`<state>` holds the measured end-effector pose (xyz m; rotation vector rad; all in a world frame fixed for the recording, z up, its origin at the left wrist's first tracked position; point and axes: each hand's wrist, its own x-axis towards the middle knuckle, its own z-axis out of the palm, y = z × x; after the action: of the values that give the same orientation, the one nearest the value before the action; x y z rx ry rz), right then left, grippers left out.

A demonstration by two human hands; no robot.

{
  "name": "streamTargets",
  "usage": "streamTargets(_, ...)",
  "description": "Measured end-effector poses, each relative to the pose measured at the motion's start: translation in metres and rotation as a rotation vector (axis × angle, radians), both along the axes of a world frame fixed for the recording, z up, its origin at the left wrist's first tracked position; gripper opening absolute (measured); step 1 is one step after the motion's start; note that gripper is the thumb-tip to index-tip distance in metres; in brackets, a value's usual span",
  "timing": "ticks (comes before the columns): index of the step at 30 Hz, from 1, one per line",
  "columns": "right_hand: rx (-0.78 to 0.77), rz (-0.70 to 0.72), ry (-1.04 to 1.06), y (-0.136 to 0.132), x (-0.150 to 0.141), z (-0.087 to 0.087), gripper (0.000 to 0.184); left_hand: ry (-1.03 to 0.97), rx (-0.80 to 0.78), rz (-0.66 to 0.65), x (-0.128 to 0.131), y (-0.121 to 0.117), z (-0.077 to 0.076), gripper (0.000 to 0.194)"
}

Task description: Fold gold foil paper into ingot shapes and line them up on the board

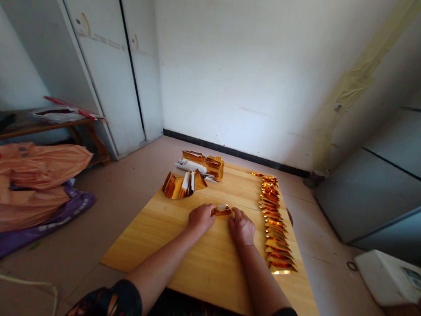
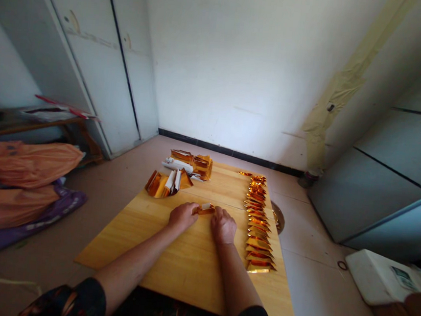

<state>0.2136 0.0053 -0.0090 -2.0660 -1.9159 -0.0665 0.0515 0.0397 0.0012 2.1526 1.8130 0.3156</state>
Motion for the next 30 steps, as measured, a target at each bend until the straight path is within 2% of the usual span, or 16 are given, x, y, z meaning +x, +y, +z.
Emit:
streamTargets(7, 0.017, 0.045, 0.05, 0.002, -0.005, 0.003, 0.021, -0.018, 0.048, -0.038, -0.002, -0.002, -0.004, 0.026)
streamTargets(13, 0.07, 0.124, 0.091, 0.002, -0.003, 0.0, 0.017, 0.003, 0.204, -0.163, -0.004, -0.014, -0.006, 0.028)
streamTargets(20, 0.142, 0.261, 0.118, 0.002, 0.002, -0.011, 0.021, 0.039, 0.256, -0.271, -0.002, -0.011, -0.01, 0.032)
streamTargets(27, 0.144, 0.337, 0.067, -0.002, 0.004, -0.01, 0.018, -0.125, 0.391, -0.339, -0.009, -0.009, -0.022, 0.026)
streamTargets(30, 0.109, 0.374, 0.112, -0.002, 0.007, -0.006, 0.018, -0.179, 0.37, -0.338, -0.011, -0.008, -0.022, 0.017)
